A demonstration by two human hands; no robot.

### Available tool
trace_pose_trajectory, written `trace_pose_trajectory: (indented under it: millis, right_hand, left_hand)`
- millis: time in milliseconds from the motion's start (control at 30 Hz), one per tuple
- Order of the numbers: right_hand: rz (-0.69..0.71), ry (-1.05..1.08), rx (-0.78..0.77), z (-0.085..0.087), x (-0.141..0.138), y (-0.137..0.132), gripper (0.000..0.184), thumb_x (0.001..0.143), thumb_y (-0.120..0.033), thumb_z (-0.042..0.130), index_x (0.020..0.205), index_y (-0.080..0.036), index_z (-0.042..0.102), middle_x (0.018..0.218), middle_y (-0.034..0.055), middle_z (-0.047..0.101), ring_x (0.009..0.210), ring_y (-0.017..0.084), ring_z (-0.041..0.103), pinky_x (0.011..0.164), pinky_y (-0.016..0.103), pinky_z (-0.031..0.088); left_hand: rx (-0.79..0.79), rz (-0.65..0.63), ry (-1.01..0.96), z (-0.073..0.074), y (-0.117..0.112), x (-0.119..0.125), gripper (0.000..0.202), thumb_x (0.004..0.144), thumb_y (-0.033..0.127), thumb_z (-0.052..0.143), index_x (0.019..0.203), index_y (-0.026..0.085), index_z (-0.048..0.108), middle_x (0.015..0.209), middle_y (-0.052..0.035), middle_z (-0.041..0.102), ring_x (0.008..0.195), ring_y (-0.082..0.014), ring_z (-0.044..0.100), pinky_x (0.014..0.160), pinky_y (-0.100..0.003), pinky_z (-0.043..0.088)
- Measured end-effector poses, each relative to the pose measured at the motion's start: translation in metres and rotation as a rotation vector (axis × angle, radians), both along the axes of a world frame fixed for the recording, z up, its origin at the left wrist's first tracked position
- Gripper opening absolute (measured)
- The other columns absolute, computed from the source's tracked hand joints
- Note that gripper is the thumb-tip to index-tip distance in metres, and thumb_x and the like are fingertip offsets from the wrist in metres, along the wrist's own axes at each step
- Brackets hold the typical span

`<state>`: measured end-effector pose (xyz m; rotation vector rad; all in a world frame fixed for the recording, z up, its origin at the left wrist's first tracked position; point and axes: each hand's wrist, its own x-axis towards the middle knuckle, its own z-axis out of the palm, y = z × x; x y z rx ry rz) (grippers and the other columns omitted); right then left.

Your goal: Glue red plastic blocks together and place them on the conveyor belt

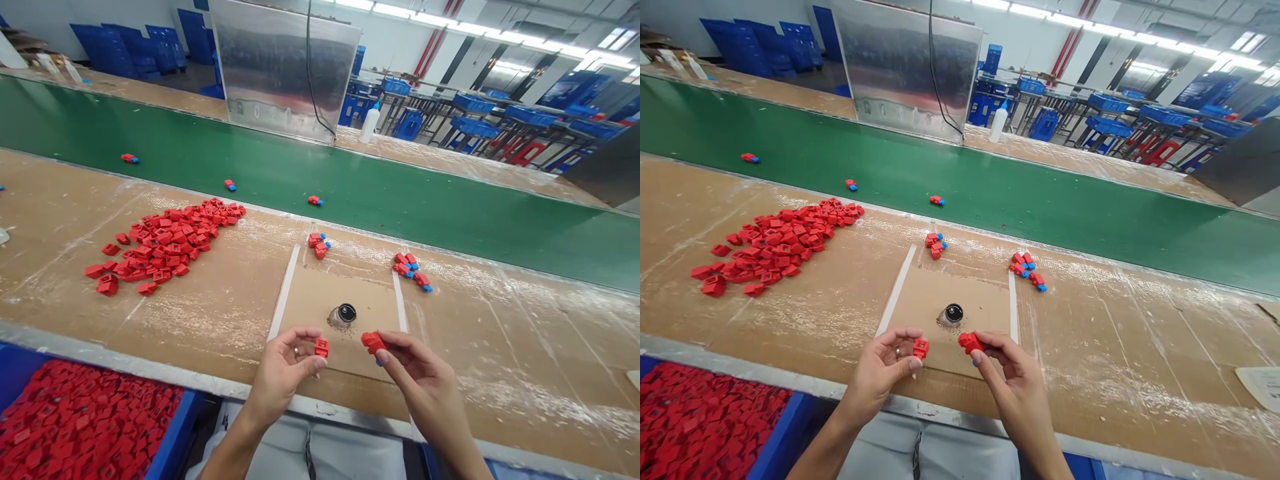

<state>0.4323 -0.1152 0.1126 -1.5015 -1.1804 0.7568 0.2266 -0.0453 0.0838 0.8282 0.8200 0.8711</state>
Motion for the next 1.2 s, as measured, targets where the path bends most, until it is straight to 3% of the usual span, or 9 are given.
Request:
trace_pose_trajectory:
  millis: [100,200,400,667,733,900,1200]
  right_hand:
    - [0.046,-0.007,-0.001,0.003,-0.005,-0.002,0.025,0.088,-0.037,0.067,0.106,-0.019,0.068,0.101,0.0112,0.071,0.090,0.024,0.069,0.077,0.036,0.060]
    - [0.089,-0.031,0.000,0.004,-0.008,-0.002,0.022,0.090,-0.035,0.065,0.106,-0.020,0.068,0.101,0.0102,0.071,0.088,0.023,0.069,0.078,0.036,0.059]
    - [0.080,-0.078,0.003,0.001,-0.018,0.000,0.020,0.091,-0.033,0.064,0.107,-0.022,0.067,0.103,0.0088,0.071,0.091,0.023,0.068,0.081,0.036,0.057]
    - [0.074,-0.188,0.041,0.001,-0.032,0.004,0.019,0.092,-0.033,0.062,0.104,-0.020,0.068,0.097,0.0090,0.070,0.085,0.022,0.067,0.077,0.034,0.057]
    - [0.080,-0.204,0.045,0.000,-0.033,0.004,0.018,0.092,-0.033,0.062,0.104,-0.021,0.068,0.097,0.0085,0.070,0.085,0.022,0.066,0.076,0.033,0.056]
    - [0.131,-0.207,0.052,-0.001,-0.035,0.002,0.010,0.094,-0.028,0.060,0.098,-0.022,0.067,0.098,0.0071,0.068,0.089,0.021,0.066,0.078,0.030,0.055]
    - [0.227,-0.262,0.052,-0.009,-0.040,-0.004,0.012,0.097,-0.023,0.052,0.095,-0.022,0.064,0.094,0.0066,0.064,0.085,0.020,0.063,0.074,0.028,0.051]
  left_hand:
    - [-0.029,-0.052,0.025,0.003,-0.004,0.004,0.032,0.073,0.028,0.081,0.099,0.013,0.071,0.075,-0.0059,0.075,0.070,-0.0182,0.070,0.065,-0.027,0.055]
    - [-0.023,-0.071,-0.013,0.000,-0.006,0.006,0.033,0.077,0.029,0.078,0.105,0.012,0.073,0.086,-0.0093,0.076,0.076,-0.0199,0.072,0.073,-0.031,0.056]
    - [0.008,-0.118,-0.081,-0.012,-0.008,0.005,0.035,0.081,0.025,0.074,0.115,0.018,0.070,0.099,-0.0070,0.075,0.087,-0.0175,0.070,0.087,-0.030,0.052]
    - [-0.026,-0.170,-0.097,-0.005,-0.007,0.008,0.032,0.080,0.027,0.074,0.109,0.015,0.070,0.102,-0.0107,0.076,0.094,-0.0220,0.069,0.095,-0.036,0.049]
    - [-0.029,-0.173,-0.105,-0.005,-0.007,0.008,0.031,0.081,0.026,0.074,0.109,0.015,0.070,0.095,-0.0092,0.076,0.088,-0.0199,0.069,0.091,-0.034,0.050]
    - [-0.026,-0.168,-0.070,-0.010,-0.007,0.006,0.032,0.080,0.027,0.075,0.109,0.014,0.071,0.074,-0.0039,0.071,0.067,-0.0124,0.063,0.066,-0.023,0.049]
    - [0.002,-0.181,0.000,-0.007,-0.007,0.005,0.025,0.078,0.031,0.076,0.096,0.014,0.074,0.067,-0.0014,0.066,0.062,-0.0105,0.056,0.064,-0.022,0.046]
